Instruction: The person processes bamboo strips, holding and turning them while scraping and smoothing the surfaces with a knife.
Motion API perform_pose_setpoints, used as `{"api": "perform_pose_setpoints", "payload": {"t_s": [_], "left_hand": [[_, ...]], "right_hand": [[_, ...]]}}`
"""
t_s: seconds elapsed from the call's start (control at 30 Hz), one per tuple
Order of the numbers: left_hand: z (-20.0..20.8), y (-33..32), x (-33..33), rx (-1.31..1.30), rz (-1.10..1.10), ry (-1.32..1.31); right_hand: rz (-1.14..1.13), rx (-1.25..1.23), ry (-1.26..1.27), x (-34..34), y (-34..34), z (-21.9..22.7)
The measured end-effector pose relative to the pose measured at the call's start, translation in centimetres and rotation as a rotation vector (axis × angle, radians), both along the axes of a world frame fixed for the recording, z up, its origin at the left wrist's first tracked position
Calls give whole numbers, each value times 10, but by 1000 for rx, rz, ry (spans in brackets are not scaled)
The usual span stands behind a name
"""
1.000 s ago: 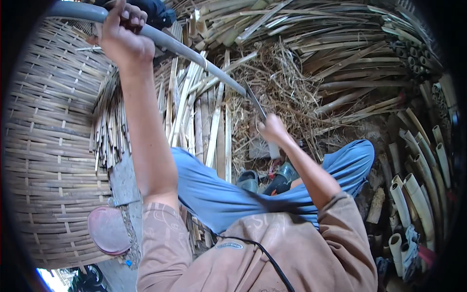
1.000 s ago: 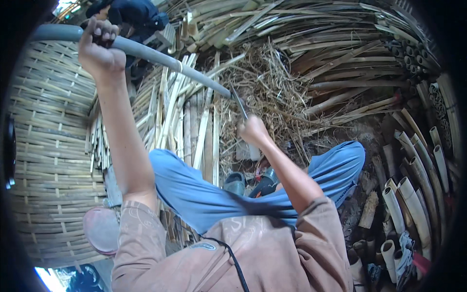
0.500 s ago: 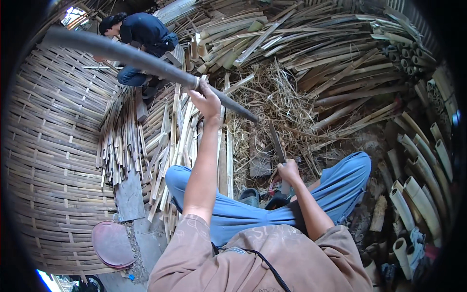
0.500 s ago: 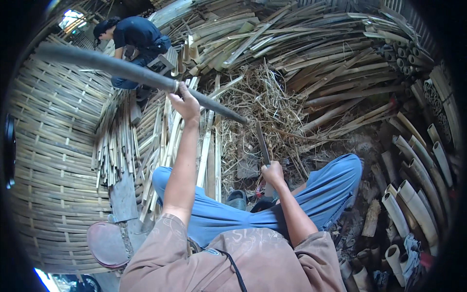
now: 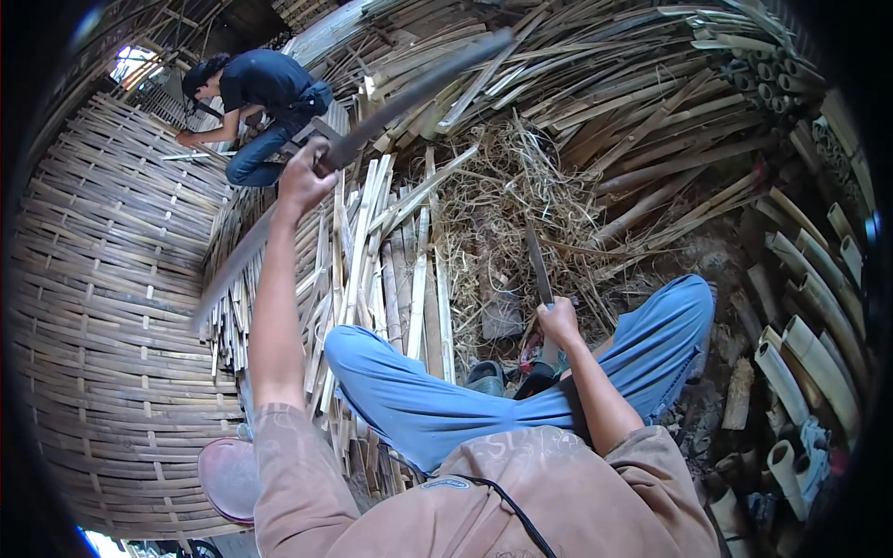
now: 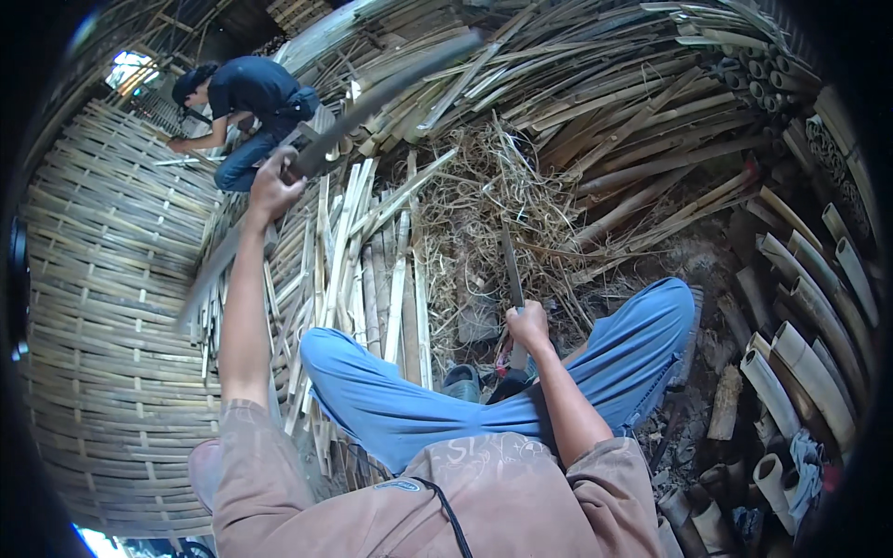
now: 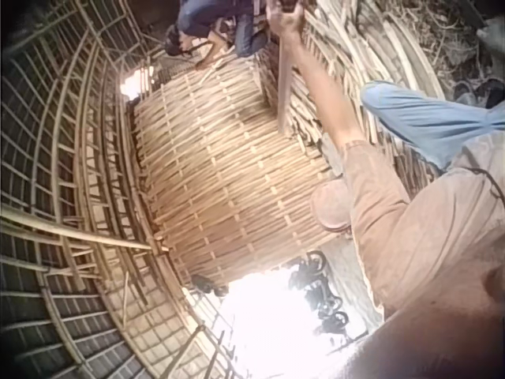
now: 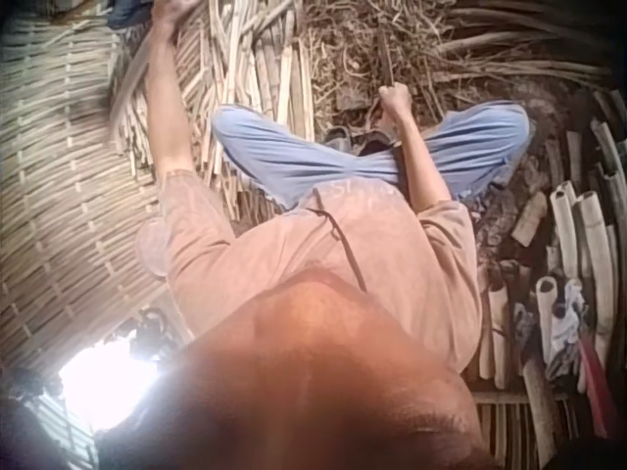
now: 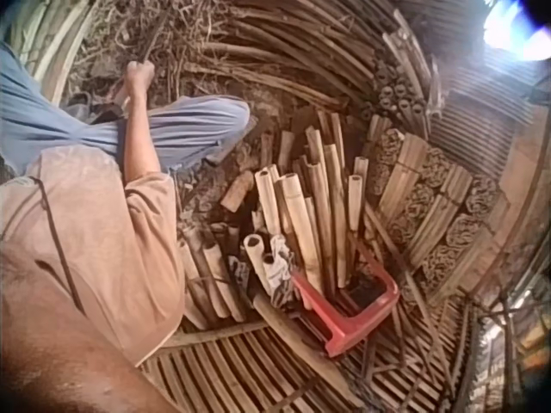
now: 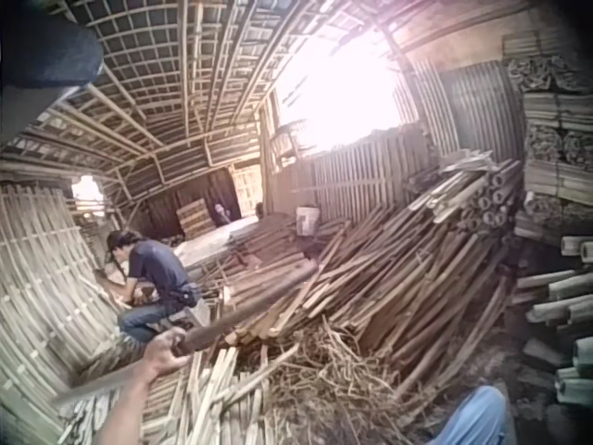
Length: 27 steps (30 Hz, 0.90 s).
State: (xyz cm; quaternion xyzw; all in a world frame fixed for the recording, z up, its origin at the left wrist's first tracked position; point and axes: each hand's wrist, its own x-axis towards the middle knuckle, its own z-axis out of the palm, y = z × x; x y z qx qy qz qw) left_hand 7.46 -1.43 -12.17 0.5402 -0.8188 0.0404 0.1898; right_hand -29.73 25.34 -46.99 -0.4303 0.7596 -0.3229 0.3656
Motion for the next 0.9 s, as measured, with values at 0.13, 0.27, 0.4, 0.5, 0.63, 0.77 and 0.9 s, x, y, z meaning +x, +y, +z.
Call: {"api": "perform_pose_setpoints", "payload": {"t_s": [0.13,0.27,0.4,0.5,0.63,0.77,0.9], "left_hand": [[-1,25,31,88,-64,-133],[-2,45,45,286,16,-396],[-21,56,42,433,61,-516],[-54,62,28,468,-21,-573],[-77,64,11,326,-74,-640],[-66,60,3,303,-120,-682],[-56,49,39,226,63,-632]], "right_hand": [[-61,-17,-30,-1,-3,-7],[-96,-12,-44,-2,-5,-19],[-79,-3,-15,1,-6,-18],[-78,7,-18,4,-5,-8],[-50,15,-31,7,-2,2],[-35,52,-91,2,2,13],[-69,5,12,-8,6,1]]}}
